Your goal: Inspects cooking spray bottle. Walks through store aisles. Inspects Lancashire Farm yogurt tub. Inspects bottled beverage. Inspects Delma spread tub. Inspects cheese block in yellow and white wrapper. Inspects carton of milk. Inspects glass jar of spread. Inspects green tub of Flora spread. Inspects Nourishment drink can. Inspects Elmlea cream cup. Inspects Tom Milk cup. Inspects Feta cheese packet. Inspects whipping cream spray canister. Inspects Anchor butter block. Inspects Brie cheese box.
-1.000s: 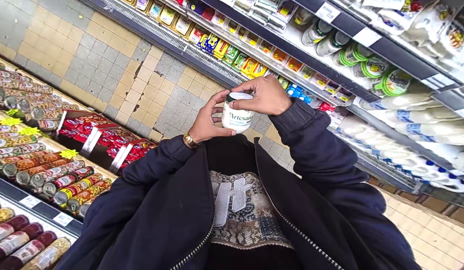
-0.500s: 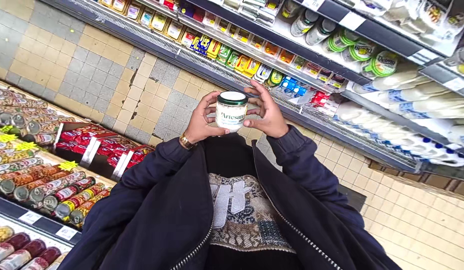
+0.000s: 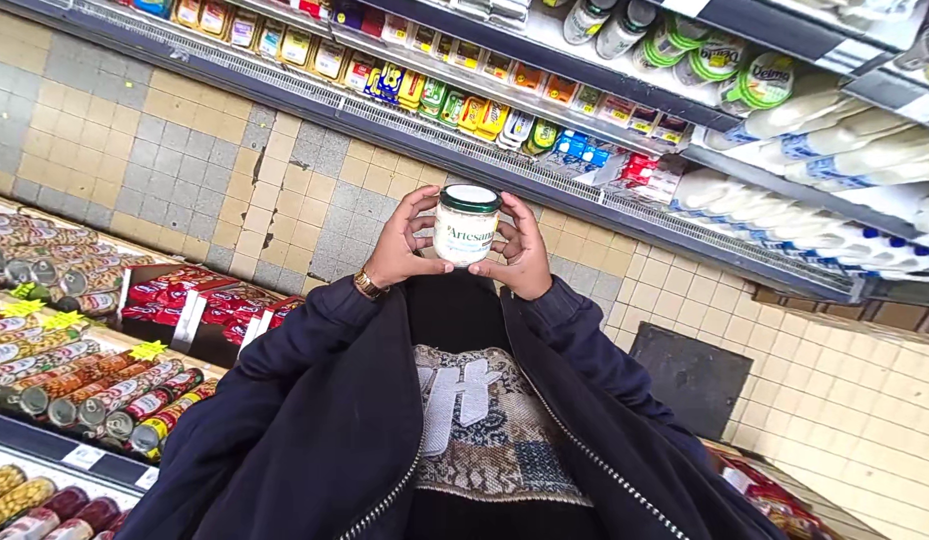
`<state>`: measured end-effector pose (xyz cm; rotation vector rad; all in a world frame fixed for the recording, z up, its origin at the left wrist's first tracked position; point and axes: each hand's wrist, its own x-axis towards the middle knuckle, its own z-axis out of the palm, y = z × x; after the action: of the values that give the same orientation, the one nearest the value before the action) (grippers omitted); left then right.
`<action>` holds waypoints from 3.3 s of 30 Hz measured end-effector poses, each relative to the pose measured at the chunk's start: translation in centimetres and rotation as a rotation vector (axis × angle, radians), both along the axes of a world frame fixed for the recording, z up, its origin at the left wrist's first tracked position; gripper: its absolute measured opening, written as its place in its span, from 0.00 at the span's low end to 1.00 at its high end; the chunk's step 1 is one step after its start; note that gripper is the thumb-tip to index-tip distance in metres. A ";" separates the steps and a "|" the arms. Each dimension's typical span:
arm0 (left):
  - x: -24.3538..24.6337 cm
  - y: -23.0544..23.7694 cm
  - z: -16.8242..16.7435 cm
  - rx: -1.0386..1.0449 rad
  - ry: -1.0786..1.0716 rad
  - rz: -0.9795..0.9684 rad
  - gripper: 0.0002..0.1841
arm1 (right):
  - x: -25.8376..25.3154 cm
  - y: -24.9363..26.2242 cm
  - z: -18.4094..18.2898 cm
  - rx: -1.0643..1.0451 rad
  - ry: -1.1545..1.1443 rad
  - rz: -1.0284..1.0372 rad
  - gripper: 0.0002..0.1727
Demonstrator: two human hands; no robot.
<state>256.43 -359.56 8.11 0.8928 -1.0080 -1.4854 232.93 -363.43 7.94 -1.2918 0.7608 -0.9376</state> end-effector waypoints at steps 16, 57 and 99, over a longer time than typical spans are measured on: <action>0.1 -0.2 -0.4 0.018 0.008 -0.035 0.57 | 0.0 0.4 -0.1 0.020 0.022 -0.025 0.61; -2.1 -10.3 -3.1 0.029 -0.124 -0.171 0.54 | -2.8 -13.7 2.2 0.068 0.349 0.173 0.33; -6.1 -18.3 -4.4 0.222 -0.363 0.443 0.22 | -3.4 -54.8 -14.1 -0.252 1.476 -0.089 0.40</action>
<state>250.32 -377.82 3.69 1.4800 -0.8347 -1.0905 229.56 -418.27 -6.13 -2.1364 1.8422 0.0435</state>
